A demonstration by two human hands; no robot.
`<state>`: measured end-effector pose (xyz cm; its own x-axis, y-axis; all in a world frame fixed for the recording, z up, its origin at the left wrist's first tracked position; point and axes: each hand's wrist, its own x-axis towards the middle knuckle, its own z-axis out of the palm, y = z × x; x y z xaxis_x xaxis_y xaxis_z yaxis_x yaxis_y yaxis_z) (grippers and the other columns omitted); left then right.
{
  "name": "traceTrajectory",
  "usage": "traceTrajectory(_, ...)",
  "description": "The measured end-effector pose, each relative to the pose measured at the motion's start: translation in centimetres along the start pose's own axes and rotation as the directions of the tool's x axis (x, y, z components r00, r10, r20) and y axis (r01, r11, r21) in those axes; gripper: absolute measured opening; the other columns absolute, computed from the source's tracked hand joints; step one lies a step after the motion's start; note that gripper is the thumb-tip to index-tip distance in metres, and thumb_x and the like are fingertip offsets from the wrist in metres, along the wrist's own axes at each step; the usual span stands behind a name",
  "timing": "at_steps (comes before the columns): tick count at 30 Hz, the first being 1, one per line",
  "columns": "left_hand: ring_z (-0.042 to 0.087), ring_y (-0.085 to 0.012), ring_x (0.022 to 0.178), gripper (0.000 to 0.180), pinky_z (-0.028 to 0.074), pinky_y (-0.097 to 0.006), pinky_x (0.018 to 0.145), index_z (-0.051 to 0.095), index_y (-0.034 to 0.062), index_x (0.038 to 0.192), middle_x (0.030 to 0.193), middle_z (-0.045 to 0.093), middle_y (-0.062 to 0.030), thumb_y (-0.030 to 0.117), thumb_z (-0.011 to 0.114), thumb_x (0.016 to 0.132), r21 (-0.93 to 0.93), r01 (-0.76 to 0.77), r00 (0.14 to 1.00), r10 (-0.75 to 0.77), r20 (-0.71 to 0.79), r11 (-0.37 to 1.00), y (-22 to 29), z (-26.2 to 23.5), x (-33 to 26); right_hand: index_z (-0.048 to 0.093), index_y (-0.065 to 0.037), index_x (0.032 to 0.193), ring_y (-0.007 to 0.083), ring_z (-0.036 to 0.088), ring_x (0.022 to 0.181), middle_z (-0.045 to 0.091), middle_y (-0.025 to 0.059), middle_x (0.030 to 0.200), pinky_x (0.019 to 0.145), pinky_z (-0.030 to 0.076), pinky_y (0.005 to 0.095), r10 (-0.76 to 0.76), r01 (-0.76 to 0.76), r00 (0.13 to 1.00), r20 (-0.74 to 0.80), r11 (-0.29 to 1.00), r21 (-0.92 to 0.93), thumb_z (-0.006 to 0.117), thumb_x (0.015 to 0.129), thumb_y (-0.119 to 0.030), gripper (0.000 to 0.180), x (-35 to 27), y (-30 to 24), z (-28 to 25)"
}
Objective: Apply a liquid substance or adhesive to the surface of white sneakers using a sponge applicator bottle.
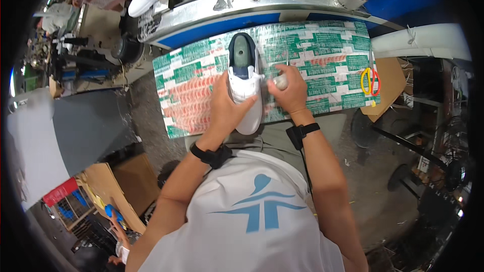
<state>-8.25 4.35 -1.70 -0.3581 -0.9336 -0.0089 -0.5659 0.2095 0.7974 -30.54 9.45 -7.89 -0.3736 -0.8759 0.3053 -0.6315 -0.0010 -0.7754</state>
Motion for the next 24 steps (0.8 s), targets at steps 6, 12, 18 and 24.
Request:
traceTrajectory(6, 0.073, -0.0310, 0.111, 0.039, 0.059, -0.041, 0.096, 0.079, 0.0057, 0.125, 0.120, 0.075, -0.0120, 0.002, 0.093, 0.088, 0.029, -0.401, 0.914, 0.402, -0.056, 0.916, 2.7, -3.3, 3.5, 0.075, -0.003, 0.135, 0.0193, 0.070, 0.098, 0.073, 0.0080, 0.110, 0.088, 0.059, 0.0360, 0.366, -0.322, 0.926, -0.092, 0.894, 0.313, 0.078, 0.099, -0.017, 0.039, -5.1, -1.4, -1.3)
traceTrajectory(12, 0.073, -0.0170, 0.093, 0.015, 0.057, -0.032, 0.083, 0.081, 0.0025, 0.114, 0.095, 0.077, -0.0039, 0.002, 0.085, 0.100, -0.228, -0.326, 0.944, 0.330, -0.020, 0.917, 0.2, -3.9, 5.3, 0.073, -0.002, 0.139, 0.0151, 0.068, 0.097, 0.071, 0.0061, 0.108, 0.088, 0.058, 0.0319, 0.420, -0.467, 0.884, 0.206, 0.816, 0.340, 0.075, 0.100, -0.014, 0.041, -7.0, -7.0, -3.9)
traceTrajectory(18, 0.060, -0.0048, 0.093, 0.007, 0.049, -0.025, 0.088, 0.075, 0.0075, 0.113, 0.105, 0.075, 0.0028, 0.014, 0.077, 0.112, -0.839, 0.137, 0.986, -0.153, 0.065, 0.527, -0.5, -2.3, 3.2, 0.067, -0.003, 0.147, 0.0255, 0.071, 0.099, 0.072, 0.0116, 0.110, 0.089, 0.059, 0.0391, 0.151, -0.217, 0.956, 0.252, 0.942, 0.256, 0.087, 0.084, -0.016, 0.067, -7.4, -10.2, -4.0)
traceTrajectory(24, 0.066, -0.0108, 0.099, 0.006, 0.053, -0.032, 0.092, 0.073, 0.0064, 0.107, 0.104, 0.076, -0.0011, 0.010, 0.076, 0.110, -0.917, 0.213, 0.966, -0.216, 0.145, 0.336, 0.1, -3.6, 2.3, 0.053, -0.004, 0.160, 0.0317, 0.070, 0.102, 0.068, 0.0139, 0.113, 0.089, 0.058, 0.0444, 0.095, -0.102, 0.959, 0.268, 0.995, 0.014, 0.095, 0.079, -0.025, 0.094, -7.7, -11.2, -0.9)
